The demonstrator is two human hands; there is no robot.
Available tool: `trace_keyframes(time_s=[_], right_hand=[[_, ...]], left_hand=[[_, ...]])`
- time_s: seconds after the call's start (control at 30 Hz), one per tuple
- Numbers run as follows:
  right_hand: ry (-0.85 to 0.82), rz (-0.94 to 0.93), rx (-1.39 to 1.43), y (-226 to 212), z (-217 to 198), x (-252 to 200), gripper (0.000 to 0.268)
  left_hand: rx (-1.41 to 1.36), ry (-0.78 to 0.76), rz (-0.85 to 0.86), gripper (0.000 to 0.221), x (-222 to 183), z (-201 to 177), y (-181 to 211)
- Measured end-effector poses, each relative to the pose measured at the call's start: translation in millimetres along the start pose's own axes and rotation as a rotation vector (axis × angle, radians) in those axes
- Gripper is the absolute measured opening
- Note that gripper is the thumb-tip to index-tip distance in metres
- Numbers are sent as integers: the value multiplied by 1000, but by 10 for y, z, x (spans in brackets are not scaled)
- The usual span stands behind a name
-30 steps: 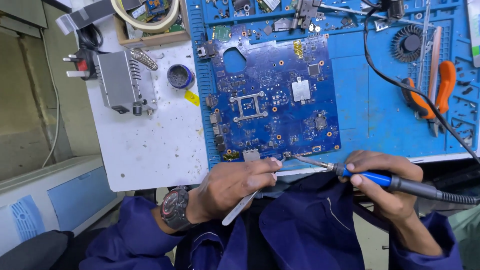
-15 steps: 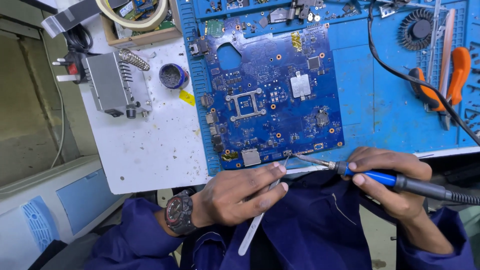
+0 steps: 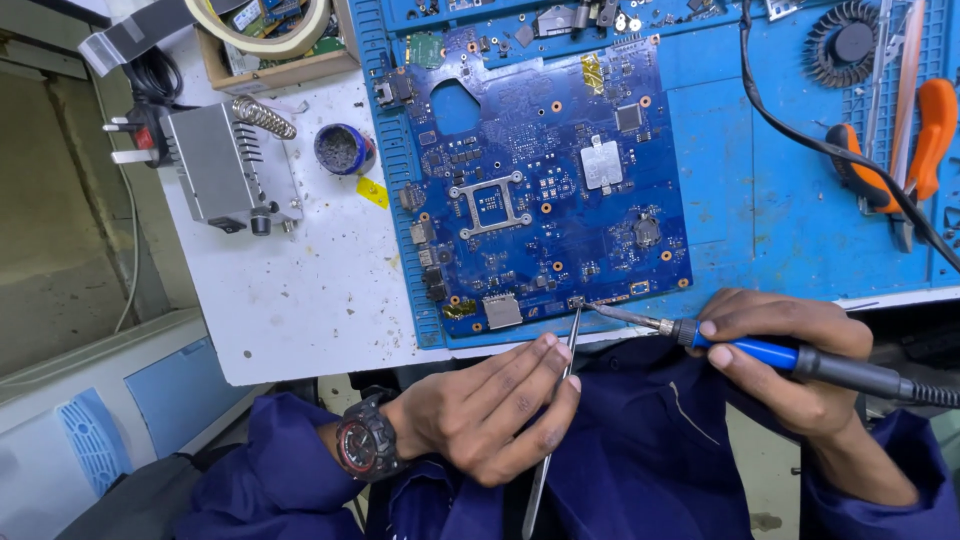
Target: Soldering and repairing components on a laptop motherboard using a soldering iron and precision tools.
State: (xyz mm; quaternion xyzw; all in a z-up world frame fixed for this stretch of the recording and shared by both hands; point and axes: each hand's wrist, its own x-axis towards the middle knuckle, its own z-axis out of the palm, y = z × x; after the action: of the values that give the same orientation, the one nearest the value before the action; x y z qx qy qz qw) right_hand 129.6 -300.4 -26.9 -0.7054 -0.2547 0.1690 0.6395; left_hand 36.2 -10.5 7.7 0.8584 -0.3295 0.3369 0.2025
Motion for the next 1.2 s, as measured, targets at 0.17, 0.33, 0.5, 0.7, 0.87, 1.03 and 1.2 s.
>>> trace_keyframes(time_s=[0.17,0.33,0.5,0.7,0.87,1.03,1.2], right_hand=[[-3,-4,-5,-2,-1,2,14],[-9,-9,-11,1,0,1,14],[17,7,-10,-7,14,-6,15],[26,22,-21,61,-36,-77,16],[28,19,-12,28,-23,-49,16],[29,9,-9,40,-32,-53,15],[16,11,-29,30,-30,-40,16]], left_hand=[[19,-48,17,9,-30,-22,31],[51,-42,20,7,3,-25,36],[42,-42,19,14,-38,11,66],[133,-118,22,24,-131,108,93],[107,-100,-12,22,-120,135,117],[70,-117,-62,19,-145,147,161],[104,-94,-83,17,-179,201,194]])
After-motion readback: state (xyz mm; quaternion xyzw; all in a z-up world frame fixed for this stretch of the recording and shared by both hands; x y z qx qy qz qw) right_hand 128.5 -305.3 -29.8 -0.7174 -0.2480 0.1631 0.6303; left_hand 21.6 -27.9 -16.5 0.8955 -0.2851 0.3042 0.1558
